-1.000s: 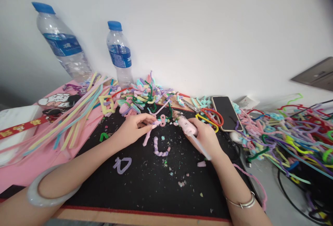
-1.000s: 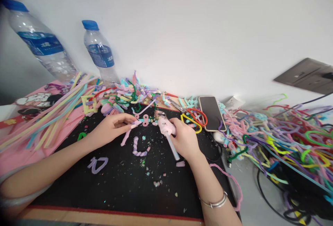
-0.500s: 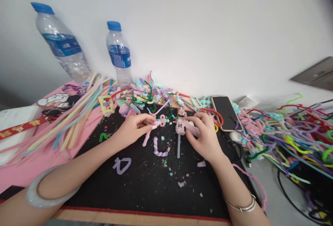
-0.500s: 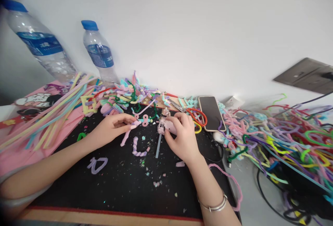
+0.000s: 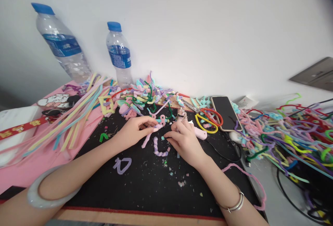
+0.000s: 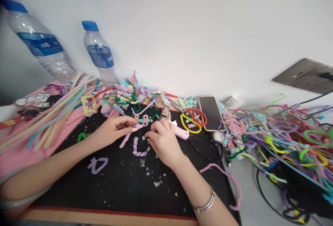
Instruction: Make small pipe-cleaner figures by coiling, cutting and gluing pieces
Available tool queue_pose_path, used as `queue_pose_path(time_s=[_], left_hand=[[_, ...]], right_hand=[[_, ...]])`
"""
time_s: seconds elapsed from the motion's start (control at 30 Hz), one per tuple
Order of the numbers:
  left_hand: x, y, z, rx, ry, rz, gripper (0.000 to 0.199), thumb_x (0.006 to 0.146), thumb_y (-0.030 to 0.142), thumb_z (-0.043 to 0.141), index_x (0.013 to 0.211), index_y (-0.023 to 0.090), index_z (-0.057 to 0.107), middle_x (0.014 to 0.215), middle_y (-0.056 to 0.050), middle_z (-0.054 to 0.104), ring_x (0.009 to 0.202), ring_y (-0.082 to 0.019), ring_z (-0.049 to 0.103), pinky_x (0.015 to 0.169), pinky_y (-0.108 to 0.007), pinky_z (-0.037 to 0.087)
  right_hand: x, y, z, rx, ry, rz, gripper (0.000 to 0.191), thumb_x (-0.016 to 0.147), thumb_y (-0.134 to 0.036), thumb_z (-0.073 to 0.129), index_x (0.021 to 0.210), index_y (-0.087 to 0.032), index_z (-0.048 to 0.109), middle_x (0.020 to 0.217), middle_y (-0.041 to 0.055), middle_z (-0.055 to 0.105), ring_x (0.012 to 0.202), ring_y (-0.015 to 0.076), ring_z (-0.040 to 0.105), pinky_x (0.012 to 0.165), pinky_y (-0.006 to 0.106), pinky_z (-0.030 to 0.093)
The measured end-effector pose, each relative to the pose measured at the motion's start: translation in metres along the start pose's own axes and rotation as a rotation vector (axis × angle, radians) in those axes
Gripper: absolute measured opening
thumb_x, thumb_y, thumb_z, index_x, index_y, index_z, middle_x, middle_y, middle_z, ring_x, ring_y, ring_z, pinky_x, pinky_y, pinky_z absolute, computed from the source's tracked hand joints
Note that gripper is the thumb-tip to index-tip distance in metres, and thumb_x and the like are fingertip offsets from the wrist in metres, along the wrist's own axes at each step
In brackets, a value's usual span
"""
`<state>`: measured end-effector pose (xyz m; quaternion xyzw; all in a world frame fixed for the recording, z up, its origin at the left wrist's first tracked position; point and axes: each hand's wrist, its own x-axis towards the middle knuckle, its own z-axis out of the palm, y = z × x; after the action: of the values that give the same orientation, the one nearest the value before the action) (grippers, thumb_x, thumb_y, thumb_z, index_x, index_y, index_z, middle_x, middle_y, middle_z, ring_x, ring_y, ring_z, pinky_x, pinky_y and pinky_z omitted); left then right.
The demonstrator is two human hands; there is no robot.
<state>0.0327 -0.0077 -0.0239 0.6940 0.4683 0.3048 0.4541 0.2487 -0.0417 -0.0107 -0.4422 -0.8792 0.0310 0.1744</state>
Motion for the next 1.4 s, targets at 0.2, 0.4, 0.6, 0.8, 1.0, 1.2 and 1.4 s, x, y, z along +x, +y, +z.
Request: queue_pose_path(time_s=[0.2, 0.4, 0.6, 0.8, 1.0, 1.2, 1.4], left_hand=[[0.0, -0.002, 0.001, 0.005, -0.008, 0.011, 0.022, 0.079, 0.031, 0.059, 0.096, 0.019, 0.067, 0.095, -0.005, 0.071, 0.085, -0.021, 0.064, 0.073, -0.03, 0.051], [0.0, 0.0, 0.001, -0.004, 0.0, 0.01, 0.023, 0.079, 0.033, 0.06, 0.095, 0.019, 0.067, 0.094, -0.005, 0.071, 0.084, -0.021, 0.064, 0.073, -0.031, 0.052], [0.0, 0.0, 0.001, 0.001, -0.008, 0.004, 0.023, 0.079, 0.033, 0.06, 0.095, 0.019, 0.067, 0.095, -0.005, 0.071, 0.085, -0.021, 0.065, 0.074, -0.031, 0.052], [-0.002, 0.002, 0.002, 0.024, -0.027, -0.001, 0.022, 0.079, 0.036, 0.06, 0.091, 0.019, 0.068, 0.095, -0.004, 0.071, 0.082, -0.02, 0.064, 0.072, -0.03, 0.05], [-0.003, 0.004, 0.005, 0.043, -0.056, 0.017, 0.02, 0.08, 0.034, 0.059, 0.091, 0.019, 0.068, 0.087, -0.003, 0.07, 0.073, -0.018, 0.062, 0.065, -0.028, 0.049], [-0.004, 0.004, 0.007, -0.021, -0.075, 0.0, 0.022, 0.079, 0.036, 0.062, 0.092, 0.02, 0.068, 0.087, -0.003, 0.07, 0.077, -0.018, 0.063, 0.066, -0.026, 0.05], [-0.003, 0.005, 0.007, -0.058, -0.086, -0.015, 0.023, 0.079, 0.037, 0.062, 0.092, 0.019, 0.067, 0.085, -0.003, 0.069, 0.078, -0.018, 0.063, 0.066, -0.026, 0.05]], right_hand=[[0.002, -0.002, 0.004, 0.017, 0.01, -0.013, 0.013, 0.089, -0.022, 0.053, 0.088, -0.022, 0.066, 0.088, 0.0047, 0.055, 0.087, 0.0207, 0.045, 0.071, 0.034, 0.031], [0.002, -0.001, 0.007, 0.036, 0.033, 0.007, 0.016, 0.09, -0.025, 0.053, 0.083, -0.022, 0.067, 0.085, 0.0039, 0.056, 0.086, 0.0192, 0.045, 0.072, 0.033, 0.031], [0.0, -0.001, 0.009, 0.163, 0.103, 0.105, 0.011, 0.086, -0.023, 0.06, 0.081, -0.024, 0.07, 0.079, 0.0017, 0.056, 0.083, 0.0179, 0.049, 0.073, 0.033, 0.032], [0.0, -0.004, 0.006, 0.233, 0.279, 0.205, 0.01, 0.084, -0.019, 0.061, 0.08, -0.022, 0.07, 0.076, 0.0025, 0.056, 0.079, 0.0186, 0.051, 0.07, 0.034, 0.035], [0.0, -0.009, 0.005, 0.23, 0.375, 0.235, 0.012, 0.085, -0.02, 0.059, 0.081, -0.022, 0.07, 0.076, 0.0028, 0.056, 0.077, 0.0185, 0.052, 0.07, 0.034, 0.036], [0.0, -0.011, 0.007, 0.209, 0.385, 0.194, 0.012, 0.085, -0.019, 0.058, 0.081, -0.021, 0.069, 0.074, 0.0025, 0.055, 0.075, 0.0173, 0.052, 0.069, 0.033, 0.035], [0.001, -0.011, 0.01, 0.164, 0.393, 0.153, 0.01, 0.085, -0.017, 0.059, 0.081, -0.02, 0.068, 0.074, 0.0013, 0.056, 0.074, 0.0159, 0.052, 0.068, 0.032, 0.031]])
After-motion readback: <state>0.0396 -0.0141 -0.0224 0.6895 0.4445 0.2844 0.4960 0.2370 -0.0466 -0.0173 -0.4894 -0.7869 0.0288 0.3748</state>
